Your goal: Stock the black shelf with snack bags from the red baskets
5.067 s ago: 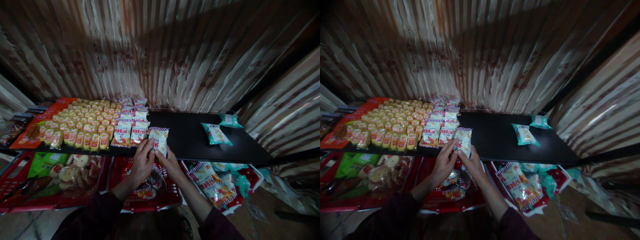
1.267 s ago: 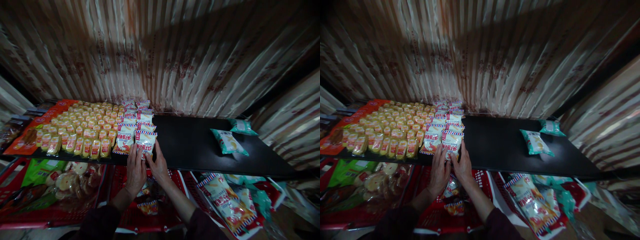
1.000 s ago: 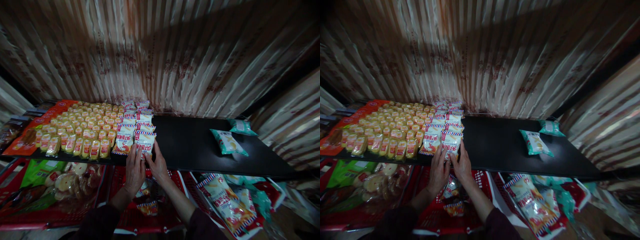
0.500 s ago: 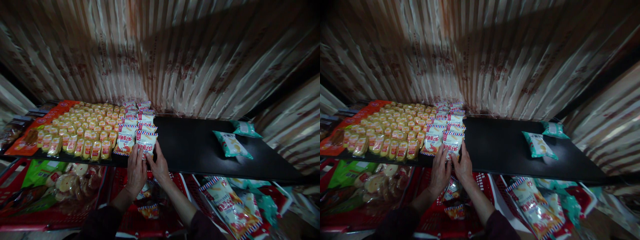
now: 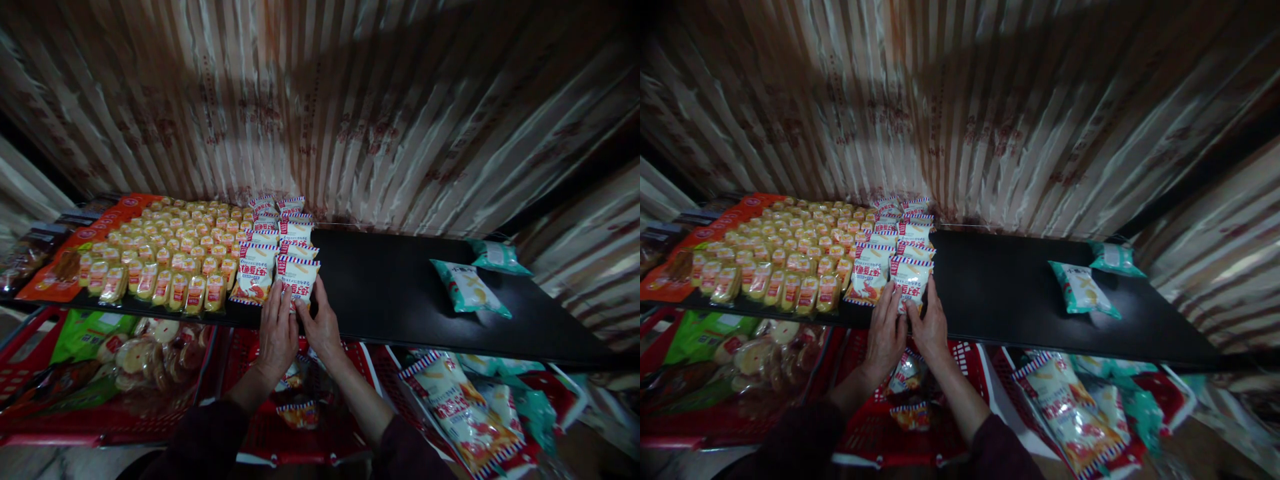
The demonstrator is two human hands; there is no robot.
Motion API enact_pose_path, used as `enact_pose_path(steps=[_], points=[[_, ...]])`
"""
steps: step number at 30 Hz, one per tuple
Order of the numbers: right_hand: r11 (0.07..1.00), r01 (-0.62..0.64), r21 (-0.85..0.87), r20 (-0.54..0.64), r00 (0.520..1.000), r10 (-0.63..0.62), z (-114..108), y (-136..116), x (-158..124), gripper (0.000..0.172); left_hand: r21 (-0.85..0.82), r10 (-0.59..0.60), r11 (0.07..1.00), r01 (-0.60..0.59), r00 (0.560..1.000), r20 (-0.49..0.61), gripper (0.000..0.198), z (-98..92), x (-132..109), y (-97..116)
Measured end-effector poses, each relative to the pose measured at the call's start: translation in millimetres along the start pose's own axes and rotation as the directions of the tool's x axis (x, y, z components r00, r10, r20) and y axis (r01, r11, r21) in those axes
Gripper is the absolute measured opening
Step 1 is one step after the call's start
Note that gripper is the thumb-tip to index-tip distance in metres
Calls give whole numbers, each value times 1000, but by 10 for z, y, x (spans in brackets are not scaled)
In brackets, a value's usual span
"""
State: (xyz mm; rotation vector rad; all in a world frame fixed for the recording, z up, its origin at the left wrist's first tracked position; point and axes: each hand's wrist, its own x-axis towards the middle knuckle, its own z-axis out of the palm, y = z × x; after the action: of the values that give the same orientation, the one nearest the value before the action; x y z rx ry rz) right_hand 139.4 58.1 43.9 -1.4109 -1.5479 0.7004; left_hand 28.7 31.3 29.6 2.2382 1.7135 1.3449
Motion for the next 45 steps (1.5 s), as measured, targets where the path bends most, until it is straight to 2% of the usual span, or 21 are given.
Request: enact_pose_path(steps=[26, 45], points=[[999, -30, 11, 32, 999, 30, -40, -12, -14, 74, 8, 14, 1000, -14, 1000, 23, 53, -20, -7, -2], [999, 14, -38, 38, 999, -12, -65, 22, -102, 76, 43, 54, 998, -55, 998, 26, 53, 4, -52, -41]])
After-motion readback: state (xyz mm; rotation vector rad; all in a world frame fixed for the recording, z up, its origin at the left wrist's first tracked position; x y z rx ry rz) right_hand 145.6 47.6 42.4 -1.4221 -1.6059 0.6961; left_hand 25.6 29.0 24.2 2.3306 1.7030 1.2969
